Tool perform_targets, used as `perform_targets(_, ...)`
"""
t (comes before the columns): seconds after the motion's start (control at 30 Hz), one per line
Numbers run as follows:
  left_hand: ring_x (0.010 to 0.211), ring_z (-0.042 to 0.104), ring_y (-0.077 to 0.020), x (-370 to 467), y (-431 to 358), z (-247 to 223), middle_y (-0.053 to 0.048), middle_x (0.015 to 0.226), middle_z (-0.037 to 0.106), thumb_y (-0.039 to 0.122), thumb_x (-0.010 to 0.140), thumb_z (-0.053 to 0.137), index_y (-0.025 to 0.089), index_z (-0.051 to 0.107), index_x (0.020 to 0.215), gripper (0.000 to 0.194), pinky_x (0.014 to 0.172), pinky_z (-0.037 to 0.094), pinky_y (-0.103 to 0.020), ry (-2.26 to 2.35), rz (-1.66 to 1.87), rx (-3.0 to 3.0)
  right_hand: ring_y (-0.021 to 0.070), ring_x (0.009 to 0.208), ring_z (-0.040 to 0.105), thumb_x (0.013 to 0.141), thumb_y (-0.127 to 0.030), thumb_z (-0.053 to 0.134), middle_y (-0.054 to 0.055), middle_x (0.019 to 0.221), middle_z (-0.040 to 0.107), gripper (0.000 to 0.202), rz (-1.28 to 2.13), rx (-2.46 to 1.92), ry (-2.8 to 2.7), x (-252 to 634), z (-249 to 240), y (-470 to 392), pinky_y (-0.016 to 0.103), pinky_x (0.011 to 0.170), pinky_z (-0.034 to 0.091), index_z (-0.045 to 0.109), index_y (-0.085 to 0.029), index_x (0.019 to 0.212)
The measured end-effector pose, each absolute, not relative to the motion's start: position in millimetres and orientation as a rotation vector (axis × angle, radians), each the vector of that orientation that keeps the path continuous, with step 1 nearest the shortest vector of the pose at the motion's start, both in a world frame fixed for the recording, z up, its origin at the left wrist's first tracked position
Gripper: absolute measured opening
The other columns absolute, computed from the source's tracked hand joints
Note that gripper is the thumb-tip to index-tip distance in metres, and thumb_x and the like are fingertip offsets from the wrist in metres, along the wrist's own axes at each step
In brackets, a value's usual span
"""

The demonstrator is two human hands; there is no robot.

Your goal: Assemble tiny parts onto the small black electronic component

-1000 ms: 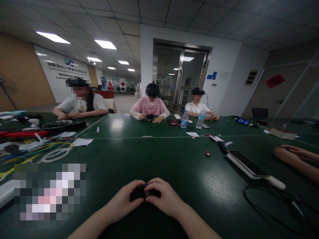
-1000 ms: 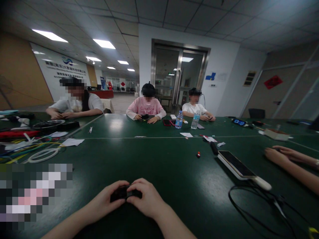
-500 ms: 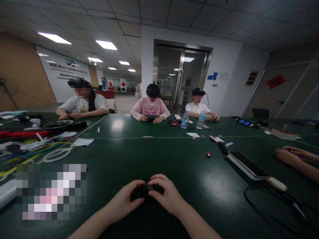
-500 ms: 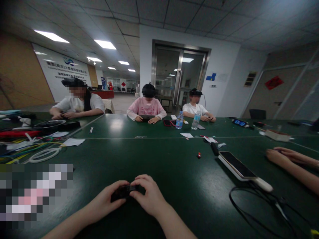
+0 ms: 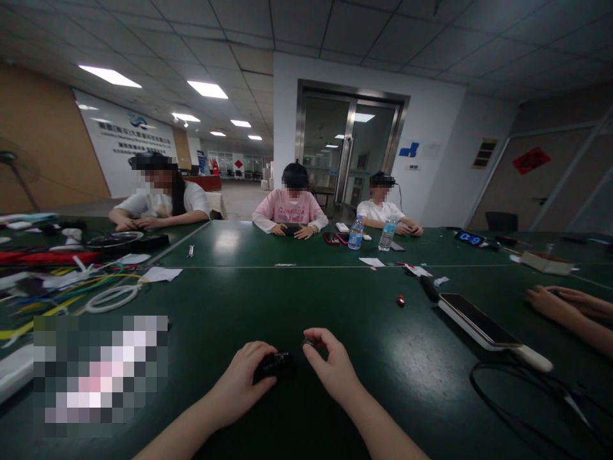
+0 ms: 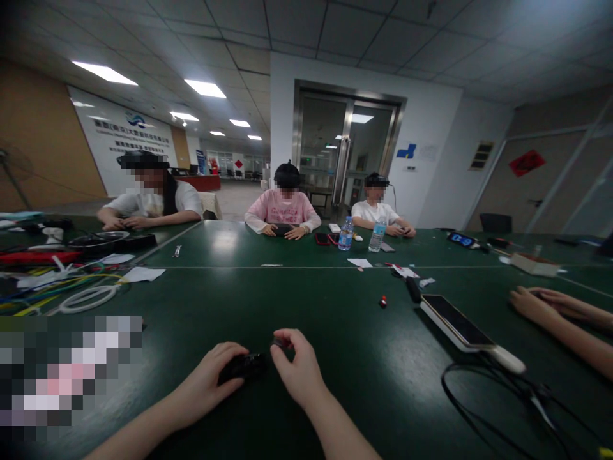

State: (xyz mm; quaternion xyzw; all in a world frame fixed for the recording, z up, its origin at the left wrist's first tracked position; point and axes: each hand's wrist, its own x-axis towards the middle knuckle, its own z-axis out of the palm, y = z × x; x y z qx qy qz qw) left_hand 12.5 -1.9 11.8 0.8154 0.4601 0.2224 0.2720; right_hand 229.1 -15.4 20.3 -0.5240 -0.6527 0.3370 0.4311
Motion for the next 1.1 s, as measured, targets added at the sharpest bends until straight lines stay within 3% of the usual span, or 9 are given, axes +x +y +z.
perform_targets(0.3,0.111,0.048,-0.0261,10.0,-1.2,10.1,-0.006,0.119,0.055,0.030,0.076,0.057,0.024,0.055,0.114,0.038,0.097,0.036,-0.043,1.264,0.568,2.159,0.0201,0.093,0.057,0.080,-0.033,0.054,0.003,0.100,0.060,0.028,0.918,-1.365,-1.487,233.7,10.5,-7.8,0.034,0.082,0.046,0.058,-0.022,0.105)
perform_targets(0.63,0.108,0.051,-0.0259,14.1,-1.3,8.1,-0.007,0.114,0.058,0.022,0.073,0.055,0.021,0.056,0.110,0.037,0.096,0.038,-0.042,1.264,0.619,2.234,0.0203,0.088,0.058,0.079,-0.034,0.056,0.004,0.095,0.061,0.029,0.959,-1.351,-1.412,230.6,10.5,-6.9,0.034,0.078,0.047,0.059,-0.020,0.104)
perform_targets(1.1,0.109,0.050,-0.0265,11.5,0.0,4.6,-0.006,0.115,0.058,0.025,0.074,0.056,0.023,0.057,0.111,0.038,0.096,0.038,-0.044,1.255,0.644,2.200,0.0200,0.092,0.058,0.079,-0.032,0.055,0.004,0.100,0.060,0.028,1.023,-1.369,-1.396,231.9,10.8,-8.7,0.033,0.077,0.049,0.057,-0.022,0.106)
